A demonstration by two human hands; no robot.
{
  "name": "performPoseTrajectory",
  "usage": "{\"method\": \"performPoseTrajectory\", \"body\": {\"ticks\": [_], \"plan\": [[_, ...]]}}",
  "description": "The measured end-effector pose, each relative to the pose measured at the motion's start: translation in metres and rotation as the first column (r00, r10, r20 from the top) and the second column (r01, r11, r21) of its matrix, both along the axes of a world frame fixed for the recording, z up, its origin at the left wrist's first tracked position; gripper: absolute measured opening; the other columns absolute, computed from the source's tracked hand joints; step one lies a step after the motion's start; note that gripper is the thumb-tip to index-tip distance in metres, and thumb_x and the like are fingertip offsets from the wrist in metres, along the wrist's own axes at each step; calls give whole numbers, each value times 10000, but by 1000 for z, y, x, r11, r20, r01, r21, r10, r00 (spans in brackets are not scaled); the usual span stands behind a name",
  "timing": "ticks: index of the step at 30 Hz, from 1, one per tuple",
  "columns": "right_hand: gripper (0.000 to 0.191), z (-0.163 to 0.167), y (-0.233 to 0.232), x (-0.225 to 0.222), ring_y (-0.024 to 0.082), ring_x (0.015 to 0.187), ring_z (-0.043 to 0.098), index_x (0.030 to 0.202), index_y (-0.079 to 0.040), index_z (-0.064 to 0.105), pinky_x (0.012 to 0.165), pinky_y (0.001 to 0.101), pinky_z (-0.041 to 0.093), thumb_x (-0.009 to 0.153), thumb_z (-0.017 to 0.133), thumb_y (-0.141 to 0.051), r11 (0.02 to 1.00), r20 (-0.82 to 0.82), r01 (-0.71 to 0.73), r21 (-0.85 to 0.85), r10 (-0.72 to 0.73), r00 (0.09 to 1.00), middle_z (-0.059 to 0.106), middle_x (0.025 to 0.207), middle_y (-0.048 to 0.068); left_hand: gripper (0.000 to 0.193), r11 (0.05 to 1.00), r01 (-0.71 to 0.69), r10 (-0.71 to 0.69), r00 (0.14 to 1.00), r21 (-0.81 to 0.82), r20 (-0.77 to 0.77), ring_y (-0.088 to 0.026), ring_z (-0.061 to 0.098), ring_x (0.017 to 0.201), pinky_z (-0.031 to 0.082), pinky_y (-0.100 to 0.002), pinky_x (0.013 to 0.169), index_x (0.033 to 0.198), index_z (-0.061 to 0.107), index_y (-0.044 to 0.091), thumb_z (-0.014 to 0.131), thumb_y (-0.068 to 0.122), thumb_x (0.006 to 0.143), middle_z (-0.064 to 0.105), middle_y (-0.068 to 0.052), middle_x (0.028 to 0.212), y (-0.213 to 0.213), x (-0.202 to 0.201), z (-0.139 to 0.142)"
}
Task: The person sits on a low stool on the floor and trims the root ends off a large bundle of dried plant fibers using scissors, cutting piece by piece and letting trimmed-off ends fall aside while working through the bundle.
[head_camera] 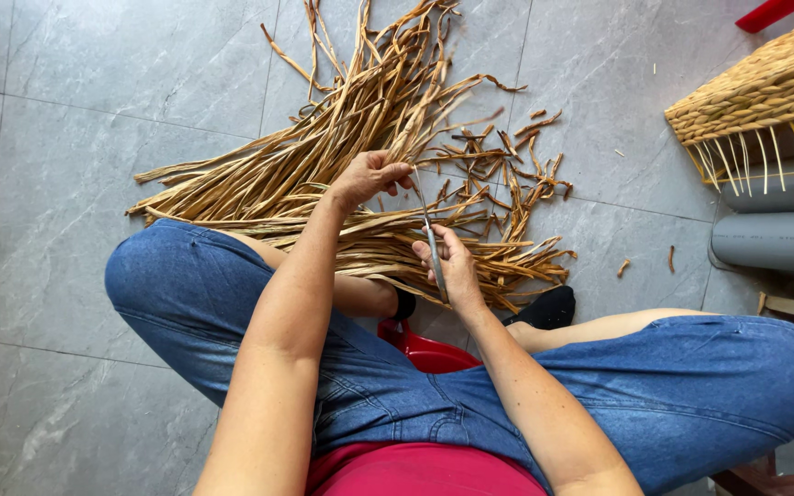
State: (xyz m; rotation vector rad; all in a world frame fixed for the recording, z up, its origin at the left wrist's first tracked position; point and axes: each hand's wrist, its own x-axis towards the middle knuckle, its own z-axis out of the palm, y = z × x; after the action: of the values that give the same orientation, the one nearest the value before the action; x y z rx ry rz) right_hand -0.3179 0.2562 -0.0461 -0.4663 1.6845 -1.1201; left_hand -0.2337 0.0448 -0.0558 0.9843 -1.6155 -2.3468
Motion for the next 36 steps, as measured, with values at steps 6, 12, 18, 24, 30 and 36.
{"method": "performPoseTrajectory", "body": {"ticks": [6, 12, 18, 24, 30, 36], "plan": [[640, 2, -3, 0, 27, 552, 514, 1334, -69, 619, 499, 192, 421, 858, 765, -472, 998, -86, -38, 43, 41, 995, 603, 677, -42, 234, 995, 14, -9, 998, 95, -58, -109, 695, 732, 586, -264, 704, 1025, 743, 32, 662, 251, 1000, 779, -57, 875, 2, 0, -2], [592, 2, -4, 1, 27, 483, 484, 1307, -51, 636, 403, 199, 382, 841, 806, -375, 1000, 7, 18, -6, -18, 1000, 588, 637, -36, 219, 996, -11, 13, 1000, 85, -19, -99, 670, 702, 562, -249, 671, 1018, 729, 41, 653, 246, 1009, 767, -55, 852, 3, 0, 0], [577, 1, -2, 1, 29, 505, 515, 1309, -45, 628, 395, 197, 399, 849, 806, -344, 1000, 45, 25, -11, -24, 999, 607, 655, -27, 215, 995, -45, 48, 998, 91, -27, -92, 640, 668, 534, -239, 639, 964, 708, 57, 652, 258, 1013, 758, -52, 824, 3, 1, 3], [589, 2, -4, 2, 8, 578, 535, 1330, -60, 592, 465, 194, 430, 880, 781, -389, 999, -32, -45, 22, 46, 998, 607, 689, -62, 248, 998, 1, 0, 1000, 63, -15, -99, 650, 685, 536, -244, 650, 972, 714, 32, 644, 264, 1026, 757, -58, 823, 4, 2, 2], [581, 2, -6, 4, 23, 484, 424, 1309, -55, 633, 418, 211, 326, 848, 823, -353, 1000, -51, -20, 23, 21, 998, 512, 610, -43, 261, 993, 10, -6, 999, 120, -32, -107, 661, 687, 550, -253, 656, 982, 717, 25, 623, 264, 1026, 748, -58, 810, 4, 2, -2], [529, 2, -3, -3, 37, 449, 464, 1251, -47, 627, 370, 198, 359, 855, 815, -344, 988, 204, 128, -88, -108, 973, 547, 641, -32, 229, 995, -45, 47, 999, 87, -21, -89, 610, 648, 508, -239, 610, 982, 702, 37, 644, 254, 1025, 714, -31, 765, 3, 3, -4]]}}
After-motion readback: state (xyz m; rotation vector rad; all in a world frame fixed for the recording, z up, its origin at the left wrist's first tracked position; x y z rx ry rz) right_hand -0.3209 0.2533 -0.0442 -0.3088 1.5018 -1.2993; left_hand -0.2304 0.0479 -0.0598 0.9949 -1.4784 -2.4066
